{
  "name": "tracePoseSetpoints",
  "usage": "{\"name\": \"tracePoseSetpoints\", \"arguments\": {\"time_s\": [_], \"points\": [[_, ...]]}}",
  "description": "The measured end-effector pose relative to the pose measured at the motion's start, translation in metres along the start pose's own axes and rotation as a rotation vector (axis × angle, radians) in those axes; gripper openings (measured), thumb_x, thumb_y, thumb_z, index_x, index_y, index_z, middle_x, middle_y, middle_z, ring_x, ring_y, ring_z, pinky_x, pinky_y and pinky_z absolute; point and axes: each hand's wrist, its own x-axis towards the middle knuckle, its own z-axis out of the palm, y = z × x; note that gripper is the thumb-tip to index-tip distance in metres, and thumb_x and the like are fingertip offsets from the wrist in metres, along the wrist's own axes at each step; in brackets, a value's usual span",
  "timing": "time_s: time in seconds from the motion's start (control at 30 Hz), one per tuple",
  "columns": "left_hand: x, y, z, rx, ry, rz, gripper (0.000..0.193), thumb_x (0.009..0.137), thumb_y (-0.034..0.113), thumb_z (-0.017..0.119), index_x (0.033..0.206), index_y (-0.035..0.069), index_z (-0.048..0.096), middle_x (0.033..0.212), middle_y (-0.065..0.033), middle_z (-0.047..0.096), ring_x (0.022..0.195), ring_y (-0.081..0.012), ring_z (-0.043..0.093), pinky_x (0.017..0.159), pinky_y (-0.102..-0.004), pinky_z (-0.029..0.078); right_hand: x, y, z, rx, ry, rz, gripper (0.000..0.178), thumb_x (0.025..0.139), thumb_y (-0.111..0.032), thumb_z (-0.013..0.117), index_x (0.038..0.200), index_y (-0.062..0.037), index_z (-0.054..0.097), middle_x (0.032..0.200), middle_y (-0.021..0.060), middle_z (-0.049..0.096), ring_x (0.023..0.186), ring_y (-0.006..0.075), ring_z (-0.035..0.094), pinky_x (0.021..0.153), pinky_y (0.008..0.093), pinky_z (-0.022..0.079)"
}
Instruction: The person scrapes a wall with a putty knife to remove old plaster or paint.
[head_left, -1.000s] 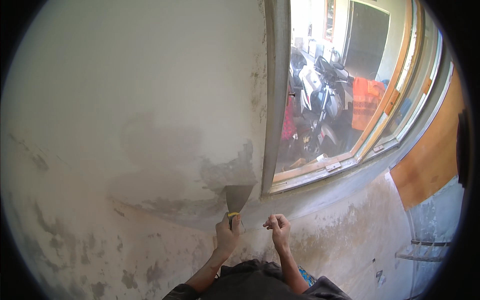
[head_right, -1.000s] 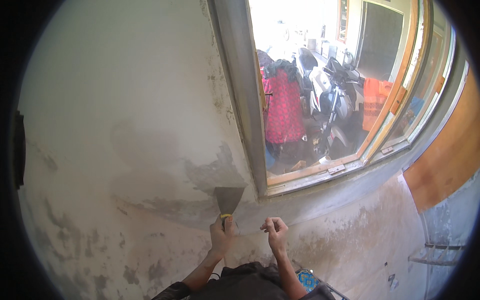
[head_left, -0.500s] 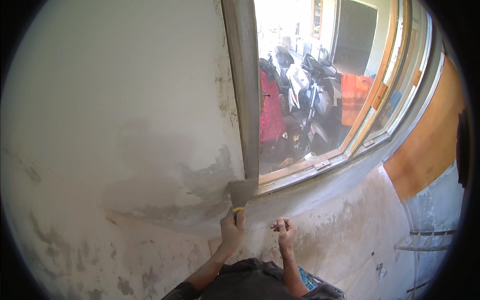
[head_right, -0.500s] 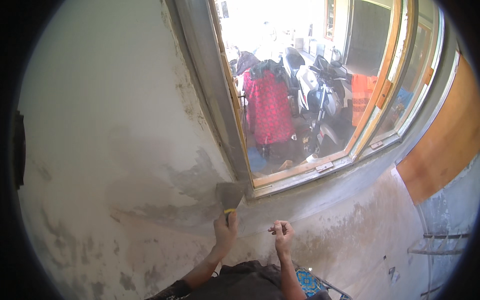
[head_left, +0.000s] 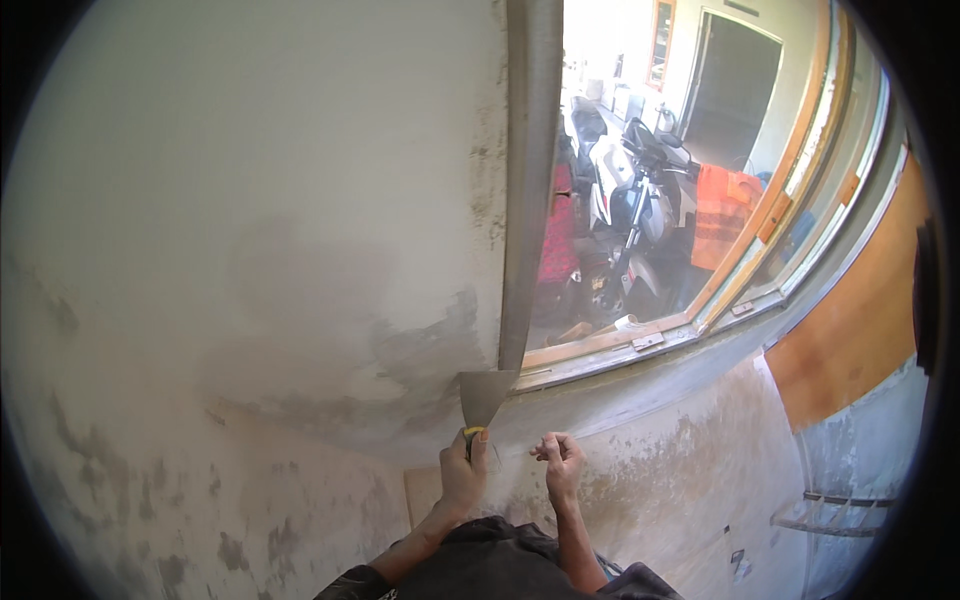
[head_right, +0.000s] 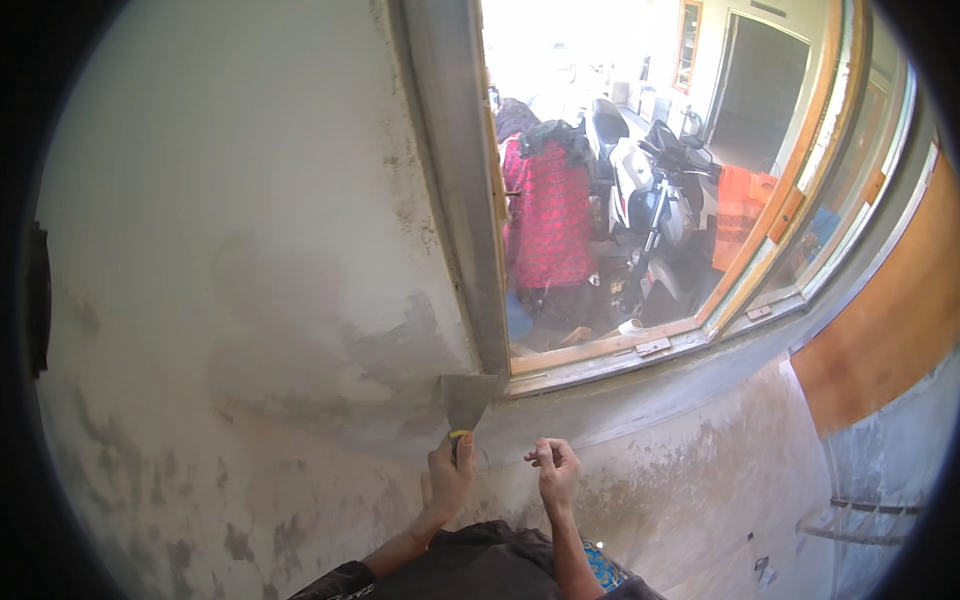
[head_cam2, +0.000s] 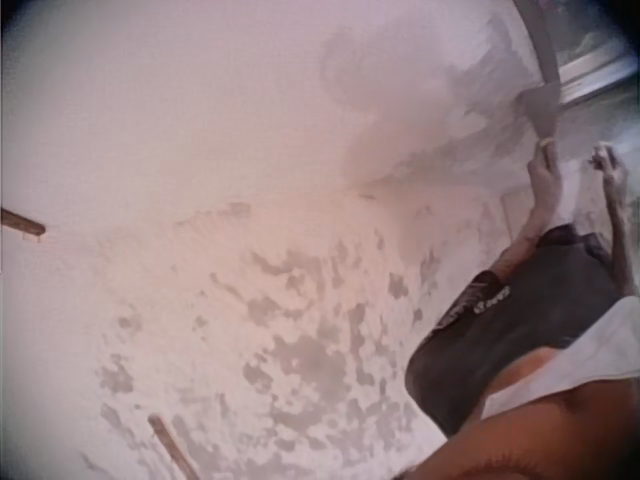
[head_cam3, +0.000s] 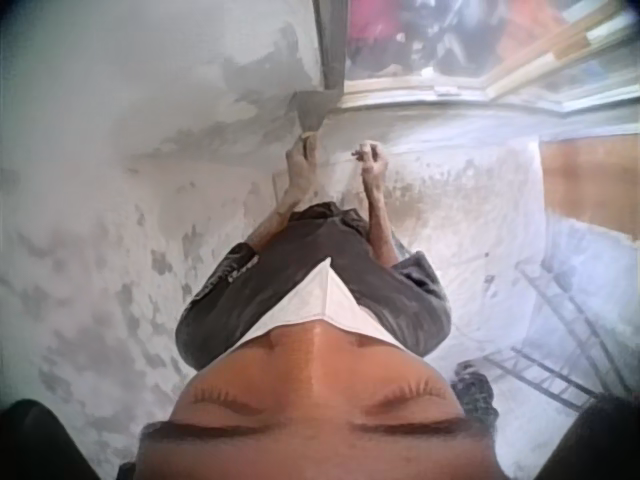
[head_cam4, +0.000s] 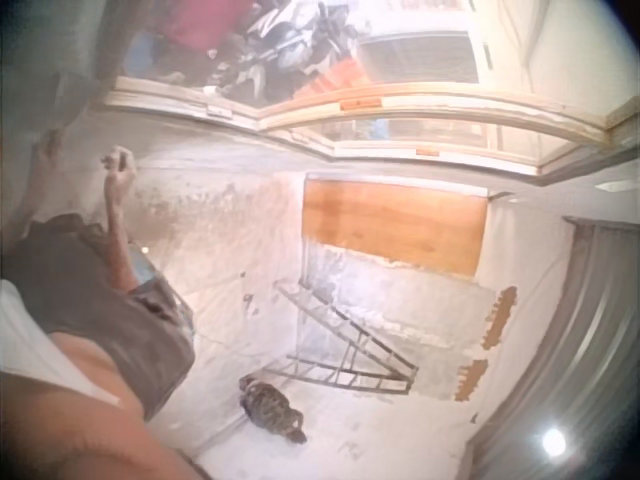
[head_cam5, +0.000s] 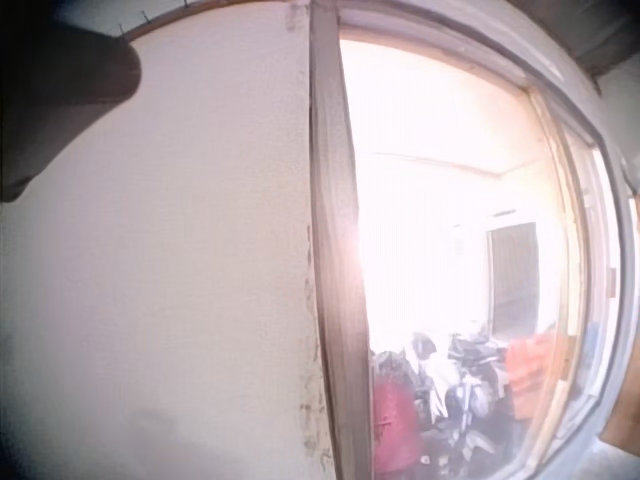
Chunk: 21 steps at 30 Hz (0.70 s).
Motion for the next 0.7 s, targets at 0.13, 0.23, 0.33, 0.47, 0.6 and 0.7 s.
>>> {"name": "tracePoseSetpoints", "arguments": {"time_s": [0.13,0.23,0.33,0.47,0.6,0.7], "points": [[0.004,0.010,-0.013,0.059,-0.001,-0.001,0.029,0.098,0.029,0.055,0.093,0.000,0.060,0.059,-0.0080,0.053,0.053,-0.0113,0.048,0.051,-0.0307,0.041,-0.003,0.003,0.014,0.018,-0.168,0.003,0.022,0.097,-0.020,0.056,0.092,0.0006,0.059,0.076,0.0075,0.065,0.071,0.0148,0.065,0.065,0.0258,0.050],[0.001,-0.002,-0.010,-0.001,0.012,-0.034,0.030,0.098,0.029,0.055,0.093,0.000,0.060,0.060,-0.0096,0.055,0.053,-0.0131,0.051,0.052,-0.0312,0.043,-0.016,-0.008,0.044,0.084,-0.311,0.026,0.027,0.100,-0.024,0.050,0.097,0.0010,0.059,0.081,0.0070,0.066,0.076,0.0143,0.064,0.069,0.0262,0.050],[-0.001,-0.003,-0.005,0.011,0.039,0.028,0.029,0.098,0.027,0.054,0.093,0.000,0.061,0.062,-0.0128,0.058,0.054,-0.0183,0.057,0.053,-0.0325,0.045,-0.025,-0.023,0.077,0.178,-0.402,0.019,0.030,0.102,-0.027,0.046,0.098,0.0007,0.058,0.080,0.0036,0.064,0.075,0.0107,0.059,0.069,0.0237,0.047],[-0.002,-0.018,-0.002,0.083,0.099,0.137,0.024,0.097,0.021,0.052,0.094,-0.001,0.061,0.073,-0.0178,0.064,0.065,-0.0307,0.065,0.058,-0.0371,0.047,-0.020,-0.037,0.094,0.044,-0.505,0.041,0.037,0.104,-0.032,0.040,0.092,-0.0007,0.057,0.074,-0.0017,0.054,0.067,0.0067,0.048,0.061,0.0228,0.040],[0.005,-0.022,-0.005,0.064,0.058,0.169,0.021,0.094,0.017,0.053,0.095,-0.001,0.062,0.085,-0.0203,0.065,0.078,-0.0380,0.064,0.067,-0.0411,0.048,-0.022,-0.030,0.099,0.118,-0.447,0.024,0.045,0.105,-0.036,0.036,0.080,-0.0038,0.054,0.068,-0.0046,0.048,0.064,0.0045,0.042,0.056,0.0239,0.035],[0.009,-0.008,-0.005,0.045,0.083,0.186,0.021,0.093,0.017,0.054,0.095,-0.001,0.062,0.088,-0.0207,0.065,0.081,-0.0387,0.063,0.071,-0.0421,0.048,-0.012,-0.034,0.102,0.121,-0.437,0.058,0.049,0.105,-0.037,0.033,0.072,-0.0053,0.052,0.066,-0.0046,0.048,0.063,0.0048,0.043,0.056,0.0236,0.036]]}}
